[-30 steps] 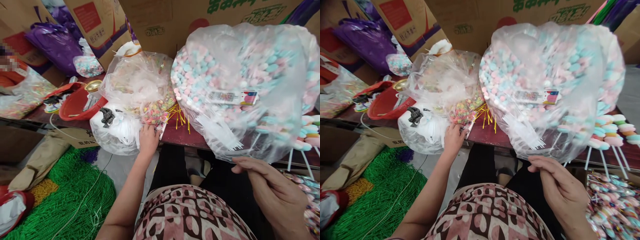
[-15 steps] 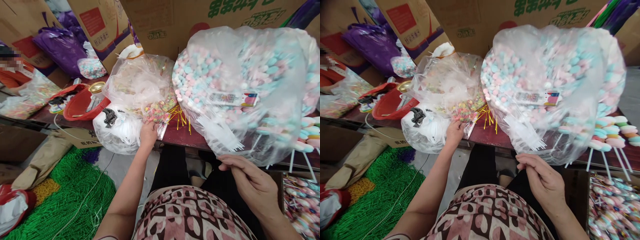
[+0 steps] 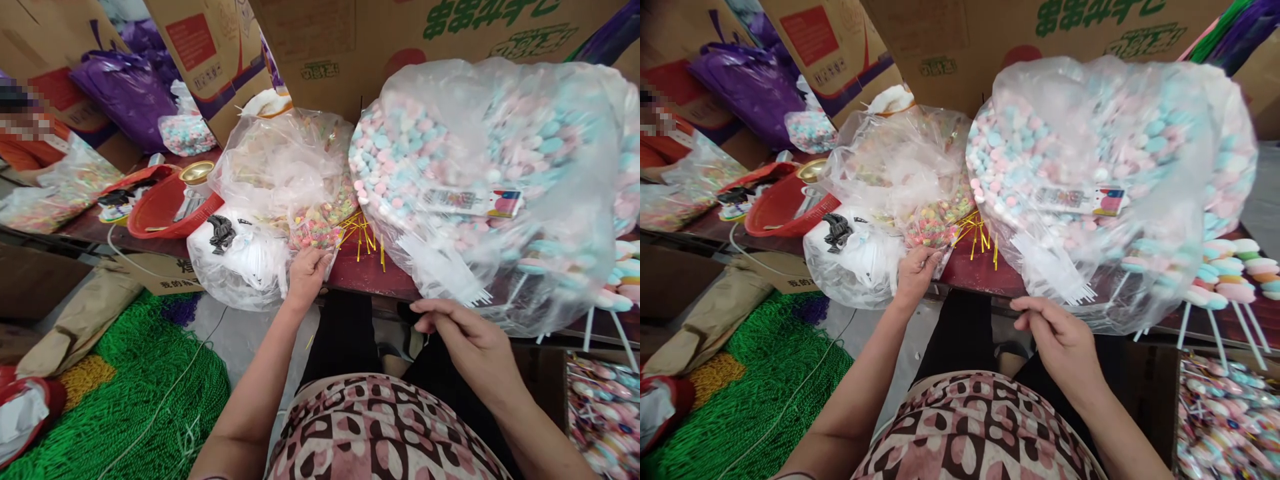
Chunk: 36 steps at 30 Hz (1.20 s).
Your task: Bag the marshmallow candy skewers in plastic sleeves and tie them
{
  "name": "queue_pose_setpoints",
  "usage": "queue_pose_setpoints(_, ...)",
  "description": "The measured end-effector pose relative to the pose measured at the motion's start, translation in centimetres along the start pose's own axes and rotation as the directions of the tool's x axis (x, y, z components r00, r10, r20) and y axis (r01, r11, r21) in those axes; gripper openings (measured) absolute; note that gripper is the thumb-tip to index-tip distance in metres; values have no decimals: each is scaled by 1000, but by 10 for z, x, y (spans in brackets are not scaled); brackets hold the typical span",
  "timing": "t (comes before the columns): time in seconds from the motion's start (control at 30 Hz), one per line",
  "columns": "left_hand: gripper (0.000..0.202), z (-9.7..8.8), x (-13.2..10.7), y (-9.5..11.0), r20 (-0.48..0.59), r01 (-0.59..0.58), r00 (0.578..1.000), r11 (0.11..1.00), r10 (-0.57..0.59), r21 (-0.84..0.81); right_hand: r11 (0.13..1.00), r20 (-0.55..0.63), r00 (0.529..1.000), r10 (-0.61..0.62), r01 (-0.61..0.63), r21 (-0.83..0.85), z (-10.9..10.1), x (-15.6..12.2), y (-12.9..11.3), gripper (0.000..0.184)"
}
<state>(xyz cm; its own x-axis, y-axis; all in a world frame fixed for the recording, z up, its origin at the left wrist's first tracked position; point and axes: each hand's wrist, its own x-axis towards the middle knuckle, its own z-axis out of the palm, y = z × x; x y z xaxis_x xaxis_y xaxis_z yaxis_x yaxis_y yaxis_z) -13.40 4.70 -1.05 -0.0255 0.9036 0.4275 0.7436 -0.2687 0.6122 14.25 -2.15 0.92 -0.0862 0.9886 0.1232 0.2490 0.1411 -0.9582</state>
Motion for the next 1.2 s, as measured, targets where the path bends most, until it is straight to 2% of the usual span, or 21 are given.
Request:
queue_pose_setpoints(0.03,27,2,-1,6,5,-62,998,998,62,10,988,32,992,125,-128,91,6,7,-1,17)
queue_pose_setpoints(0.1,27,8,-3,17,46,-166,985,985,165,34,889,126,935,333,-355,288,20,22,-3,27)
queue_pose_setpoints(0.17,26,16,-5,26,105,-244,966,968,237,54,780,194,878,437,-478,403,33,40,-4,37)
queue_pose_setpoints(0.23,24,25,-9,32,163,-324,935,945,314,42,727,242,852,464,-522,446,42,55,-3,40)
queue_pose_setpoints(0.3,20,33,-13,35,193,-421,890,907,412,5,719,245,850,466,-526,455,49,66,-2,37)
queue_pose_setpoints(0.37,18,39,-16,36,188,-491,853,871,487,-26,740,190,860,474,-506,444,53,74,1,33)
queue_pose_setpoints(0.4,17,42,-17,37,173,-502,848,864,500,-37,757,144,867,478,-489,433,55,76,4,31)
queue_pose_setpoints(0.43,18,44,-17,37,155,-489,858,871,490,-51,778,96,876,473,-466,422,56,77,6,30)
queue_pose_setpoints(0.5,22,46,-16,38,122,-396,904,910,410,-121,801,30,893,448,-416,429,57,80,10,28)
queue_pose_setpoints(0.6,29,47,-11,42,121,-118,980,955,156,-271,775,-49,899,435,-346,529,59,83,13,30)
queue_pose_setpoints(0.67,34,48,-6,45,190,67,982,950,-8,-306,753,-74,895,439,-322,574,60,85,13,33)
queue_pose_setpoints(0.73,24,49,0,48,264,176,959,943,-100,-282,767,-71,904,422,-315,558,63,88,15,34)
queue_pose_setpoints(0.8,14,51,6,49,284,204,949,954,-137,-218,822,-57,918,391,-321,471,65,91,18,33)
queue_pose_setpoints(0.87,18,52,12,48,249,194,954,977,-166,-93,878,-51,928,368,-329,348,66,95,21,31)
queue_pose_setpoints(0.93,21,52,18,46,228,138,962,987,-154,83,907,-37,930,366,-347,238,65,99,22,26)
queue_pose_setpoints(1.03,25,51,26,43,195,13,978,955,-74,297,918,-30,923,384,-378,121,64,107,20,19)
queue_pose_setpoints(1.13,29,45,34,41,85,-16,996,922,-19,386,914,-41,913,406,-405,23,66,113,15,22)
queue_pose_setpoints(1.2,29,39,39,39,12,0,1000,931,-5,366,906,-42,905,423,-424,-11,68,117,12,19)
